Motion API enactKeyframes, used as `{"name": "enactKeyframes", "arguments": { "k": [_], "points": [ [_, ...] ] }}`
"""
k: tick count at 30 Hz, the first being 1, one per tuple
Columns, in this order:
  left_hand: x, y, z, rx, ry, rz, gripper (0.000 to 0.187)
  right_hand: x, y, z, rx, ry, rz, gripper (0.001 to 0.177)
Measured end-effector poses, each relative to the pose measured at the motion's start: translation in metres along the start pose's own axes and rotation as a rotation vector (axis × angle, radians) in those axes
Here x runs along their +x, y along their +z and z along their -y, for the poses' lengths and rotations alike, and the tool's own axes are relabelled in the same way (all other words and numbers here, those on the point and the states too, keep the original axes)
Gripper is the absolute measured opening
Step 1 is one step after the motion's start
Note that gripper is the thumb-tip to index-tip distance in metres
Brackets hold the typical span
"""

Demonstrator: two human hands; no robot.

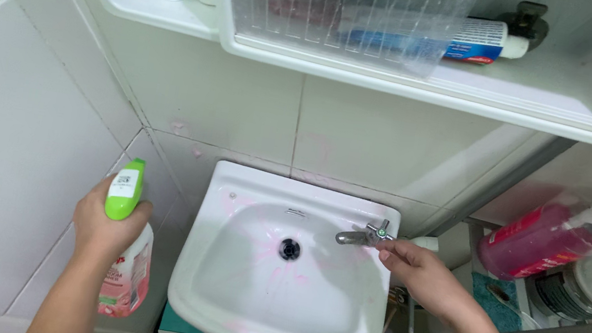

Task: The person sprays pink cleaning liquid onto a small white sink and the surrounding tiled wall, then uses a green scrubbing sponge to wipe the sink basin, faucet, and wall surfaces. The person repeatedly sprays and scrubs the same areas without rinsing.

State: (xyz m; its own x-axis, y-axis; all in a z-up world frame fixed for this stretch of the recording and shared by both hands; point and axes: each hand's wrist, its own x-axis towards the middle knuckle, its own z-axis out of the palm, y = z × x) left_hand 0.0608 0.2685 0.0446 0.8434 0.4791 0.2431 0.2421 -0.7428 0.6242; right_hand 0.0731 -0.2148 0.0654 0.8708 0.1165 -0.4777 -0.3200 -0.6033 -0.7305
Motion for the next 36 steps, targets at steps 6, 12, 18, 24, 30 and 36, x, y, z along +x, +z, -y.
{"name": "enactKeyframes", "arguments": {
  "k": [6,12,18,24,30,36],
  "points": [
    [0.007,-0.007,-0.006,-0.076,0.006,-0.136,0.032,0.017,0.019,0.034,-0.042,-0.076,0.037,0.045],
    [0.011,-0.009,-0.012,-0.196,0.028,-0.216,0.039,0.039,0.047,0.054,-0.112,-0.127,0.099,0.047],
    [0.011,-0.013,-0.005,-0.248,0.069,-0.271,0.043,0.051,0.08,0.088,-0.15,-0.062,0.119,0.048],
    [0.015,-0.028,0.003,-0.201,0.124,-0.153,0.032,0.06,0.098,0.109,-0.159,-0.102,0.164,0.047],
    [0.007,-0.019,0.011,-0.132,-0.003,-0.025,0.035,0.062,0.09,0.104,-0.139,-0.067,0.146,0.047],
    [0.011,-0.004,0.026,-0.144,0.132,-0.306,0.051,0.054,0.072,0.089,-0.129,0.008,0.089,0.048]
  ]
}}
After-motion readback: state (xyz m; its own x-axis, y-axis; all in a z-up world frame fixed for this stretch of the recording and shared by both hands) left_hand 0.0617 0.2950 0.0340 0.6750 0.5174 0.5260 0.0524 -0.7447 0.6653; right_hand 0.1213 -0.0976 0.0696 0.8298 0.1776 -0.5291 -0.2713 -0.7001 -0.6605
